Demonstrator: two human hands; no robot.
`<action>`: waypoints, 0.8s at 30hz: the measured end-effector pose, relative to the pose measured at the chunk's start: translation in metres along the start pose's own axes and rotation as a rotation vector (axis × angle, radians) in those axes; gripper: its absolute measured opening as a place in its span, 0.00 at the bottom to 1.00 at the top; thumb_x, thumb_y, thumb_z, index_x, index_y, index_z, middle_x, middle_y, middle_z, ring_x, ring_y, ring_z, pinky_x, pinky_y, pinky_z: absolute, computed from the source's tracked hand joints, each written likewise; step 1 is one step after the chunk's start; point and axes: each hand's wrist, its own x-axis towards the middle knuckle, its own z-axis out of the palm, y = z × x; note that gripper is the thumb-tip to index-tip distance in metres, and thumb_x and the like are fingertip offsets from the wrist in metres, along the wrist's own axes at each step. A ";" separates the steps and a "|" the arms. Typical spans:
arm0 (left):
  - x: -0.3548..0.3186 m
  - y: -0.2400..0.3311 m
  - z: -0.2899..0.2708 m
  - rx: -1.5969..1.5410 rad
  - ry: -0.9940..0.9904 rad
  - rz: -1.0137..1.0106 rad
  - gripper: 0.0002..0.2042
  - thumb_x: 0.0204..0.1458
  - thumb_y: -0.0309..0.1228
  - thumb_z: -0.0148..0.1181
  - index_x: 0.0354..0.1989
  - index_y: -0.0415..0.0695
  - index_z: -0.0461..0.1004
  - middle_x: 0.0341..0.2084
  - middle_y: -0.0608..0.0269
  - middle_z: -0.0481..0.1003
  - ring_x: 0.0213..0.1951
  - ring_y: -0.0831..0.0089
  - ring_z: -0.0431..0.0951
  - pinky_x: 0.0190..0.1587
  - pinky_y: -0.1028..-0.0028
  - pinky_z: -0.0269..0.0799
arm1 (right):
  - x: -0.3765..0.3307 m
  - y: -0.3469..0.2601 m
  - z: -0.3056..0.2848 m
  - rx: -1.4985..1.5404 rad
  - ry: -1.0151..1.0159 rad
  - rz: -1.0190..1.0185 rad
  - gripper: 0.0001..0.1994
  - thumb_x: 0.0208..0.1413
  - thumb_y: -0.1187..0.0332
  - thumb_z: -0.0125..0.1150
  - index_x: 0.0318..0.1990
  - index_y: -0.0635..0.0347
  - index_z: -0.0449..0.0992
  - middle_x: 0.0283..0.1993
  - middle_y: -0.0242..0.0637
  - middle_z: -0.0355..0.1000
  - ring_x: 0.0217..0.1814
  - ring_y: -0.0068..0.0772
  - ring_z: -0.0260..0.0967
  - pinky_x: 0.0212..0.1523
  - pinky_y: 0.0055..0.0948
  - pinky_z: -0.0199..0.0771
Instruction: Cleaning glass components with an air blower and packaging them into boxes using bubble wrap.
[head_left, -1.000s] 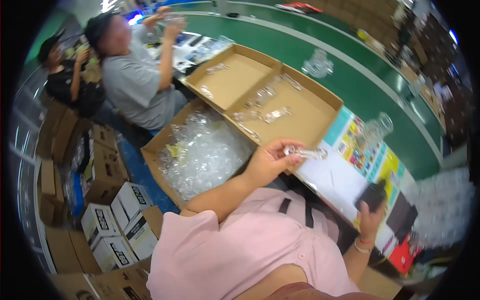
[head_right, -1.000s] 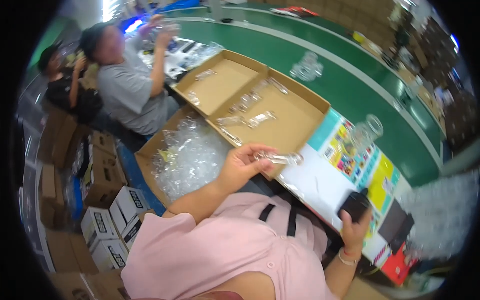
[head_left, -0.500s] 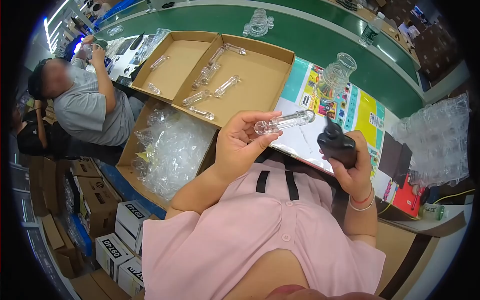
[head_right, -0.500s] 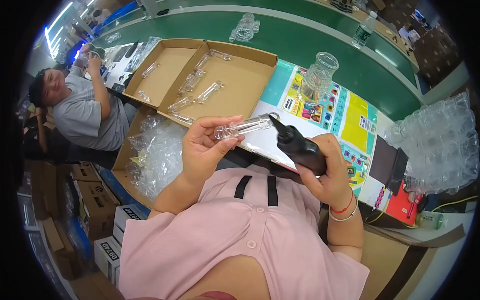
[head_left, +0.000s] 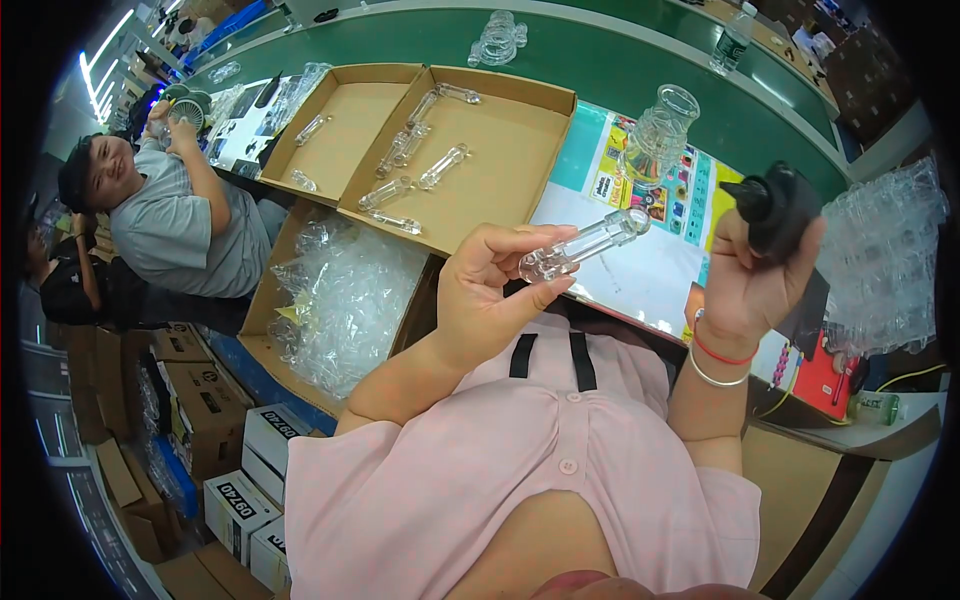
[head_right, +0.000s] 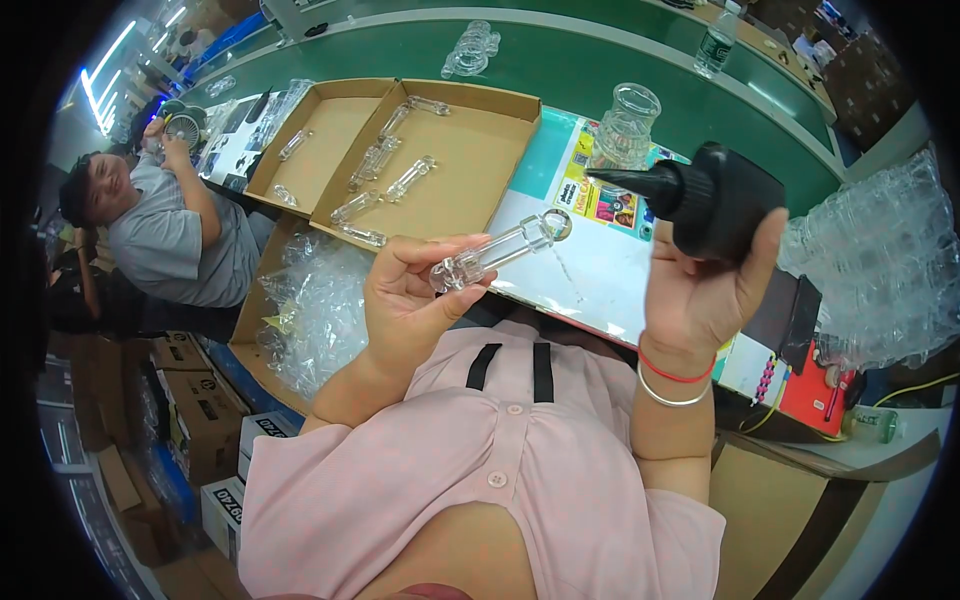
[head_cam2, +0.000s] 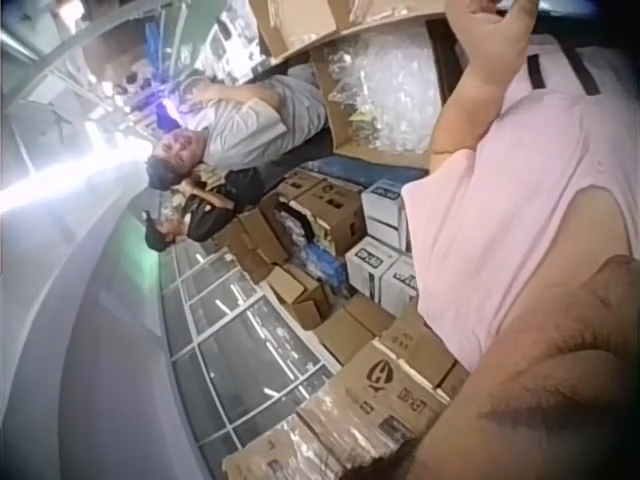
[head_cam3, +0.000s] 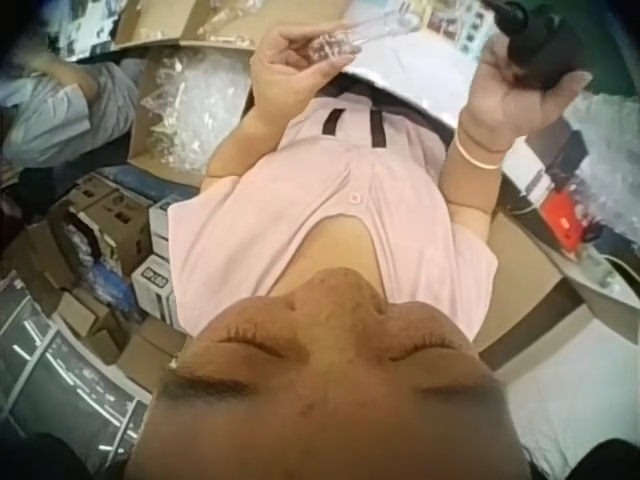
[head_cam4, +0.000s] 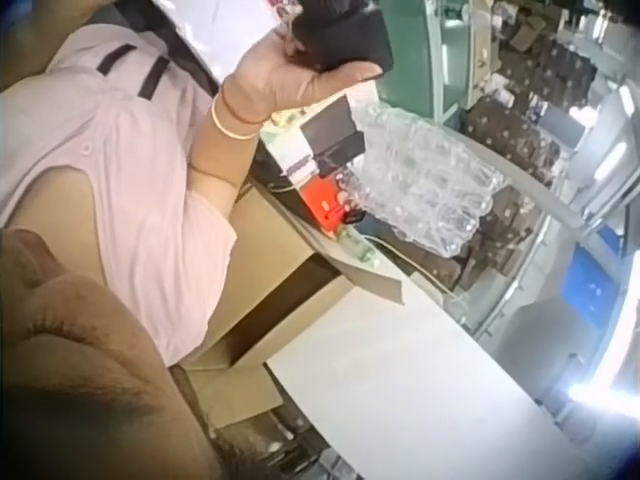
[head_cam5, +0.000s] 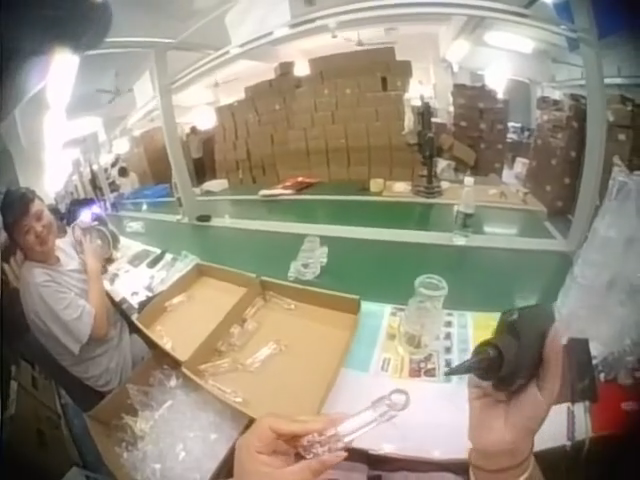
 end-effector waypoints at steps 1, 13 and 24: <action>-0.001 0.000 0.000 0.042 -0.009 0.017 0.17 0.43 0.13 0.58 0.41 0.37 0.63 0.45 0.43 0.69 0.45 0.66 0.73 0.46 0.72 0.72 | 0.000 0.005 0.007 0.000 0.006 -0.002 0.17 0.55 0.59 0.54 0.44 0.62 0.67 0.40 0.36 0.68 0.39 0.26 0.68 0.38 0.24 0.71; -0.006 0.000 -0.001 0.092 0.008 0.108 0.18 0.41 0.11 0.58 0.41 0.37 0.63 0.46 0.42 0.68 0.49 0.63 0.70 0.47 0.73 0.71 | -0.029 0.024 0.044 -1.026 0.035 -0.189 0.24 0.52 0.52 0.51 0.39 0.71 0.65 0.36 0.43 0.64 0.33 0.28 0.64 0.32 0.22 0.67; -0.009 0.002 -0.001 0.108 0.001 0.138 0.19 0.40 0.10 0.59 0.40 0.37 0.64 0.46 0.43 0.67 0.51 0.61 0.69 0.50 0.70 0.69 | -0.041 0.021 0.048 -1.235 -0.070 -0.203 0.24 0.49 0.51 0.58 0.41 0.66 0.68 0.39 0.41 0.66 0.38 0.29 0.65 0.40 0.25 0.65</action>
